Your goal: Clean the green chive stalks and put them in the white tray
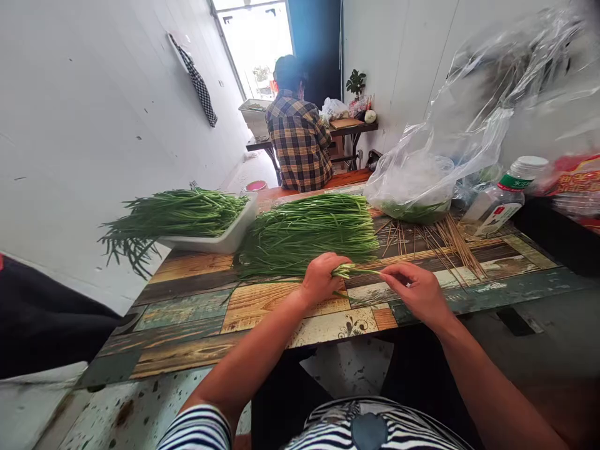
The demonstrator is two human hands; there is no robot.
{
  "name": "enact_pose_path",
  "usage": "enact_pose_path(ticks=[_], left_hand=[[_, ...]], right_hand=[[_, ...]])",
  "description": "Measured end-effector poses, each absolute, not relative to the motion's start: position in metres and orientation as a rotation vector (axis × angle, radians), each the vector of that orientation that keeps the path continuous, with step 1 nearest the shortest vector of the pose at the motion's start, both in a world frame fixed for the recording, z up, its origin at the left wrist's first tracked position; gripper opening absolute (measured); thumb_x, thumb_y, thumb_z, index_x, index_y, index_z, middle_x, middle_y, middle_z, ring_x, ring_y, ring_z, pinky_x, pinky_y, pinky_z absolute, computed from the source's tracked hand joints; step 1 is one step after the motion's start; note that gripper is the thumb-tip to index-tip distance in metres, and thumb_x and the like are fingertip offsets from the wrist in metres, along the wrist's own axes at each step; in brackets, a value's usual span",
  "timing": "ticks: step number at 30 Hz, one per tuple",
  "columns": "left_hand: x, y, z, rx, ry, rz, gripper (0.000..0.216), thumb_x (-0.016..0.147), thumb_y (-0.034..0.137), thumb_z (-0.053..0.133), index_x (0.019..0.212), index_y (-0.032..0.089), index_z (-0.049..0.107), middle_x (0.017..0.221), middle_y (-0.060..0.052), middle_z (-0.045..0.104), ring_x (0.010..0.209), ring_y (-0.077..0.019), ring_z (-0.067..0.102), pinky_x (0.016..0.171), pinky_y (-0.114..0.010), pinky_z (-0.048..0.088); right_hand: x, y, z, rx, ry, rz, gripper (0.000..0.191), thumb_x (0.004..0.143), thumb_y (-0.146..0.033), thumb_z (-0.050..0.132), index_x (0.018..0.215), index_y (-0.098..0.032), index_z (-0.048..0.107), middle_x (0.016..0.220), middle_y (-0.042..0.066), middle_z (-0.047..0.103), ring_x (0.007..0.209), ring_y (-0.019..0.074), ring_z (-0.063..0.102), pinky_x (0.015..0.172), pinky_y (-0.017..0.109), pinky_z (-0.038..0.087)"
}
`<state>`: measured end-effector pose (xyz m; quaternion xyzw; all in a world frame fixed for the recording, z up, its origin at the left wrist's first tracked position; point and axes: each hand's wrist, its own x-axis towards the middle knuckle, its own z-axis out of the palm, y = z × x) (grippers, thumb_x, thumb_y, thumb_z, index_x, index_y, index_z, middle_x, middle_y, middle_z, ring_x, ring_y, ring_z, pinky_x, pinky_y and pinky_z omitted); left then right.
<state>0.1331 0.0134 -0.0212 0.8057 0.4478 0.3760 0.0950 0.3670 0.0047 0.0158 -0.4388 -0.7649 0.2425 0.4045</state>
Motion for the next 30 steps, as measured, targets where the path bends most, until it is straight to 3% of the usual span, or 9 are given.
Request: enact_pose_path(ticks=[5,12,17,23,30], left_hand=[[0.136,0.012,-0.015,2.501,1.168,1.083,0.031,0.084,0.018,0.054,0.113,0.02,0.065,0.109,-0.008,0.065,0.099,-0.0195,0.058,0.088,-0.034,0.045],[0.141,0.014,-0.024,2.532,1.024,1.146,0.02,0.088,0.024,0.053,0.101,0.019,0.067,0.087,-0.004,0.074,0.073,-0.015,0.063,0.075,-0.032,0.044],[0.146,0.013,-0.028,2.595,1.001,1.201,0.02,0.089,0.026,0.05,0.097,0.018,0.066,0.089,-0.005,0.074,0.073,-0.0145,0.064,0.074,-0.032,0.044],[0.142,0.008,-0.016,2.662,1.051,1.167,0.019,0.086,0.025,0.051,0.092,0.017,0.067,0.082,-0.006,0.072,0.071,-0.0157,0.06,0.07,-0.031,0.045],[0.132,0.012,-0.017,2.361,1.247,1.226,0.017,0.086,0.022,0.054,0.095,0.017,0.067,0.084,-0.005,0.07,0.075,-0.0155,0.06,0.071,-0.029,0.048]], right_hand=[[0.358,0.003,0.008,-1.064,-1.88,0.61,0.02,0.085,-0.038,0.058,0.079,-0.02,0.066,0.075,0.004,0.067,0.066,0.0152,0.058,0.056,0.026,0.045],[0.35,0.005,0.002,-1.075,-1.873,0.654,0.021,0.084,-0.039,0.059,0.083,-0.02,0.068,0.078,0.004,0.068,0.067,0.0154,0.06,0.058,0.027,0.047],[0.342,0.007,-0.003,-1.064,-1.921,0.695,0.026,0.084,-0.044,0.06,0.082,-0.021,0.07,0.081,0.005,0.07,0.067,0.0164,0.059,0.061,0.028,0.047],[0.379,0.032,-0.005,-1.219,-2.088,0.844,0.034,0.082,-0.049,0.058,0.069,-0.019,0.069,0.062,0.0,0.064,0.057,0.0142,0.053,0.052,0.026,0.038],[0.369,0.028,0.038,-1.239,-2.052,0.655,0.05,0.084,-0.058,0.044,0.053,-0.02,0.054,0.048,-0.001,0.048,0.048,0.0118,0.042,0.048,0.026,0.032]])
